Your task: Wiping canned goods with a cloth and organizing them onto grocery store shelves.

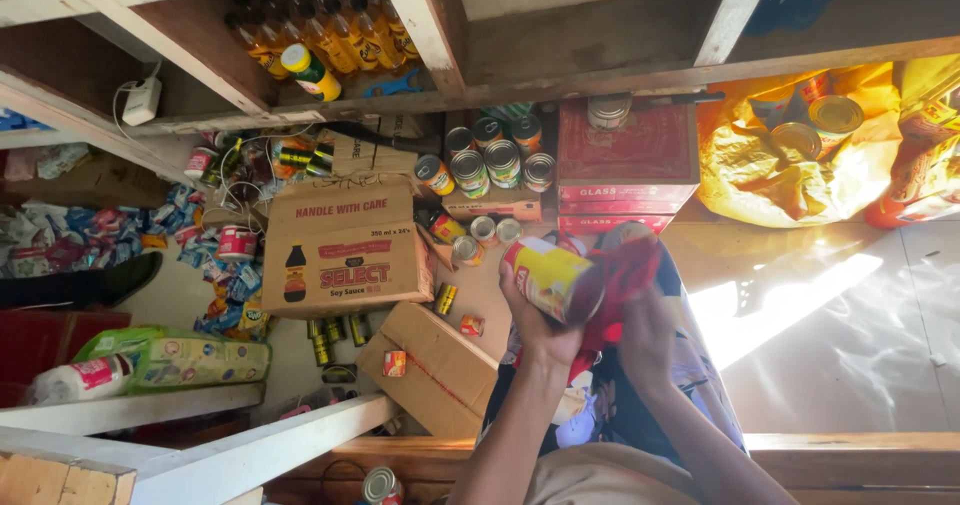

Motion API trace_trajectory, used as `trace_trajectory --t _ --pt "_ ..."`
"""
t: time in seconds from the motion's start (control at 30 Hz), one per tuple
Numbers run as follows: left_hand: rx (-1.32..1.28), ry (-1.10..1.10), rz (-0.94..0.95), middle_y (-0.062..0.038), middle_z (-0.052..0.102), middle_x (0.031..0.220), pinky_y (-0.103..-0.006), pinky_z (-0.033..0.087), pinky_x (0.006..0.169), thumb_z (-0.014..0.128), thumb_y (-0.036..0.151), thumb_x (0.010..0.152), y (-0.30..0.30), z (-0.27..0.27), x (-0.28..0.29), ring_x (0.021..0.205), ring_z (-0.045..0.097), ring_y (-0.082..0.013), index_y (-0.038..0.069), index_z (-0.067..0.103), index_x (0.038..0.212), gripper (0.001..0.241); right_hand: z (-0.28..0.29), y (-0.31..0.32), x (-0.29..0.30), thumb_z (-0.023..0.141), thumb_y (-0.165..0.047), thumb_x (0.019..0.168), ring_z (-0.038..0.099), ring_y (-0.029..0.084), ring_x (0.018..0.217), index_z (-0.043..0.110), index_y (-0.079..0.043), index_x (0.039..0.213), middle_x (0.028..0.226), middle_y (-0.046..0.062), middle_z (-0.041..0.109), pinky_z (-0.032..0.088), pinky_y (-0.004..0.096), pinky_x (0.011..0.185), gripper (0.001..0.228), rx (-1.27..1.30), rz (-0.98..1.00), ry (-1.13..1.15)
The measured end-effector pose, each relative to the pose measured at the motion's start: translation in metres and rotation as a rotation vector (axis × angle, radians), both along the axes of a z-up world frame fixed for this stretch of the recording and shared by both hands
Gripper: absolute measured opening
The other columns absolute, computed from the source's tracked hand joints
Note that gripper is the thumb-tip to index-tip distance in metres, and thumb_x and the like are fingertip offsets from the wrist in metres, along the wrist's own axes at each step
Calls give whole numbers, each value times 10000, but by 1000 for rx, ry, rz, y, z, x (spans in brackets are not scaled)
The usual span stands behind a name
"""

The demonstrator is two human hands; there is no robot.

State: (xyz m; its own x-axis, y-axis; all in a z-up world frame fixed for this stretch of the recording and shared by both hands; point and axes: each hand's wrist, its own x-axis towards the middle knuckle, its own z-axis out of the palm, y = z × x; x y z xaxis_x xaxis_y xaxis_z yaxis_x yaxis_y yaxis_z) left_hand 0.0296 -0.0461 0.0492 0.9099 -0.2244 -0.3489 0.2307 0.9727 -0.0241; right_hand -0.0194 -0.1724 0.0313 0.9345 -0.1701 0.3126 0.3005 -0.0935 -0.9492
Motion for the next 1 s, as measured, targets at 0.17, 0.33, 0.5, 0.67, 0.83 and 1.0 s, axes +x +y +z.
trace_trajectory --t 0.17,0.33,0.5,0.67,0.83,1.0 --pt "373 -135 73 -115 642 1325 -429 539 1030 648 460 906 5 -15 -17 1227 629 -260 78 537 1382 620 72 -7 13 425 -270 1110 397 469 1448 494 -9 1531 1522 277 494 338 481 1174 500 70 73 138" --pt "649 -345 46 -84 608 1340 -400 524 1059 783 286 851 9 -23 -31 1244 608 -223 89 484 1407 661 -5 -26 49 409 -301 1116 404 159 1369 435 -54 1513 1504 100 446 349 293 1100 467 14 502 297" --pt "748 -490 -35 -117 591 1338 -369 484 1103 815 244 810 1 7 -32 1246 599 -209 -22 464 1474 796 -39 -24 52 466 -407 1059 707 260 1054 581 -50 1371 1254 155 705 553 410 929 487 891 368 921" --pt "951 -484 -16 -33 594 1302 -306 468 1071 784 275 744 -3 26 -23 1207 591 -136 106 432 1487 839 3 -20 30 455 -447 1006 699 268 1038 593 -115 1333 1231 124 705 544 443 921 486 996 288 1051" --pt "956 -467 -15 -102 638 1252 -335 506 1022 804 300 845 8 -10 -2 1153 620 -173 -24 540 1393 689 -13 -31 6 398 -524 1007 701 317 1050 557 -68 1373 1213 179 720 548 486 929 606 898 259 1129" --pt "1064 -398 191 -90 638 1237 -340 519 1018 841 302 849 37 8 18 1148 628 -176 19 555 1318 618 31 -44 -21 729 -442 859 584 314 1279 353 -158 1552 1405 148 581 498 439 1029 839 -767 299 373"
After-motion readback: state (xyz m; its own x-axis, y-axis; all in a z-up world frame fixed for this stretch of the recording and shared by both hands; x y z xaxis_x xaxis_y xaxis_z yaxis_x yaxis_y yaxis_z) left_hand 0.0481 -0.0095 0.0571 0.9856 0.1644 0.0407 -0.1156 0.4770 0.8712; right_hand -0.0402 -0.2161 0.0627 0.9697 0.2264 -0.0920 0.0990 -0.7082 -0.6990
